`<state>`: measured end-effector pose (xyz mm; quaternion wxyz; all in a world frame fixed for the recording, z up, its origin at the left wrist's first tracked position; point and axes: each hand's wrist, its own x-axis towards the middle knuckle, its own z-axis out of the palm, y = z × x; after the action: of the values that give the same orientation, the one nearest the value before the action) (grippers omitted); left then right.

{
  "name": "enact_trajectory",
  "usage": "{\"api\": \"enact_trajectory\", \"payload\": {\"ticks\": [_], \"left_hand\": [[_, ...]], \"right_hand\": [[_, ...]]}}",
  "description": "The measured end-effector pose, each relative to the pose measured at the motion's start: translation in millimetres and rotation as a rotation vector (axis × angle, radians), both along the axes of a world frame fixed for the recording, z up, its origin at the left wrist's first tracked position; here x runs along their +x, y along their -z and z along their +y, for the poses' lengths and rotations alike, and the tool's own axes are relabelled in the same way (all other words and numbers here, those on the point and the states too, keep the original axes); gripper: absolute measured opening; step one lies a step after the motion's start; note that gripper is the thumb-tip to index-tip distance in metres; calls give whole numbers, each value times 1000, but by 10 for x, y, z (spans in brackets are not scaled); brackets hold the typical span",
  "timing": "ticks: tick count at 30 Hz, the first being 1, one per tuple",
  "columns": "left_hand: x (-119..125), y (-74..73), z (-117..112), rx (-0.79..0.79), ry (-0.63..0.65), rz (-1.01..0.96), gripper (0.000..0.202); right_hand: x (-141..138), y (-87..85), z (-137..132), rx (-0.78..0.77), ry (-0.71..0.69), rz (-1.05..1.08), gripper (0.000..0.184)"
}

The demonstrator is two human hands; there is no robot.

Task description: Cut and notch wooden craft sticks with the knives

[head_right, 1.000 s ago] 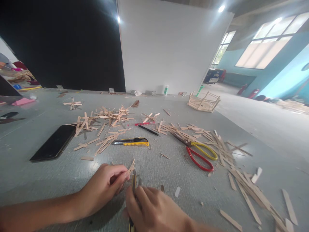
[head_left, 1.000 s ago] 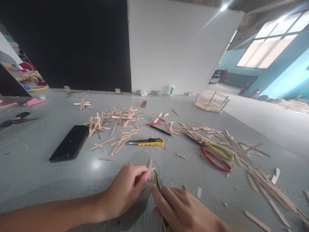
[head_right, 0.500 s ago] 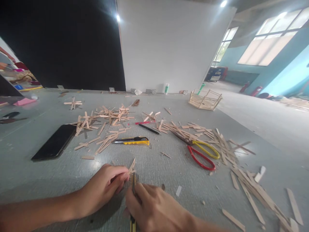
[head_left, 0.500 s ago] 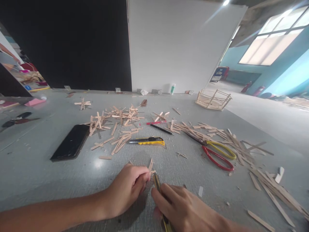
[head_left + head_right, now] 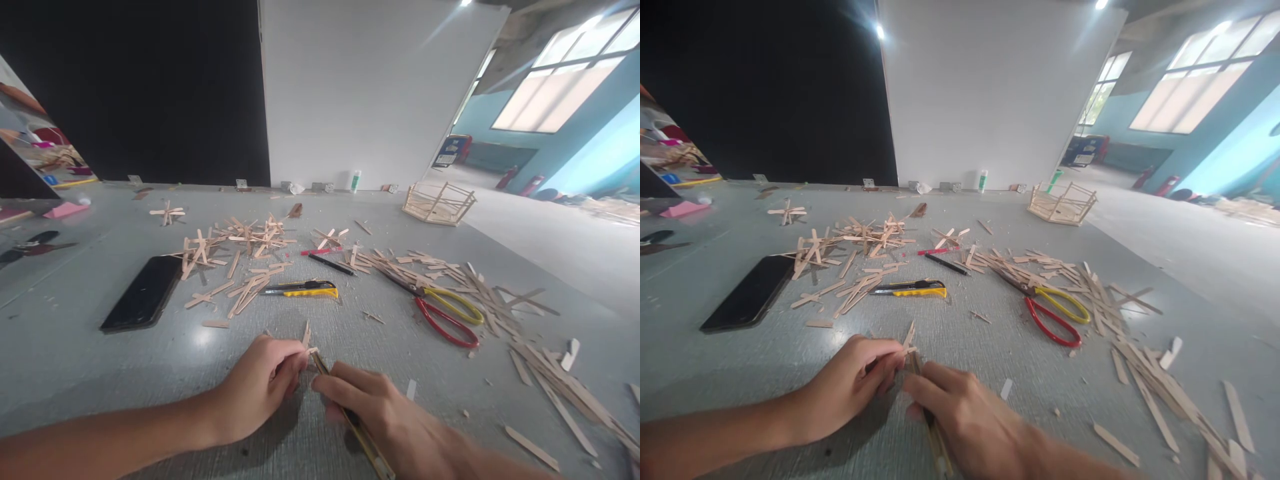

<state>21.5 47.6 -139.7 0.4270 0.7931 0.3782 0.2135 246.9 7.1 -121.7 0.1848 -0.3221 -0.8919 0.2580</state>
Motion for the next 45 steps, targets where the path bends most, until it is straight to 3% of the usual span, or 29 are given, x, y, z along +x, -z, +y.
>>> {"api": "enact_trajectory", "payload": {"ticks": [5,11,15,19,24,28,32,36,41,45], "left_hand": [[15,-15,-6,-29,-39,-15,48],[71,-23,-14,-144,-138,-54,48],[88,-31,-11,-136,-148,-54,47],[81,-13,-17,-149,-142,-85,46],[64,29,-22,-283,-184,-143,46],[55,15,-22,-356,-136,-198,41],[41,-18,-24,-320,-17,-211,34],[32,-14,-14,-207,37,-237,23],[24,26,-9,-119,2,-252,20],[30,29,-22,-192,32,-273,22]], "right_hand": [[7,-5,19,-64,33,57,22],[10,71,-16,60,81,40,28],[46,53,-14,127,80,115,28],[105,147,-16,212,103,182,29],[114,230,3,223,301,236,24],[44,247,63,219,378,189,24],[10,258,90,155,421,189,24],[14,213,71,103,349,203,20],[14,196,53,134,299,175,19],[20,229,66,137,276,178,17]]}}
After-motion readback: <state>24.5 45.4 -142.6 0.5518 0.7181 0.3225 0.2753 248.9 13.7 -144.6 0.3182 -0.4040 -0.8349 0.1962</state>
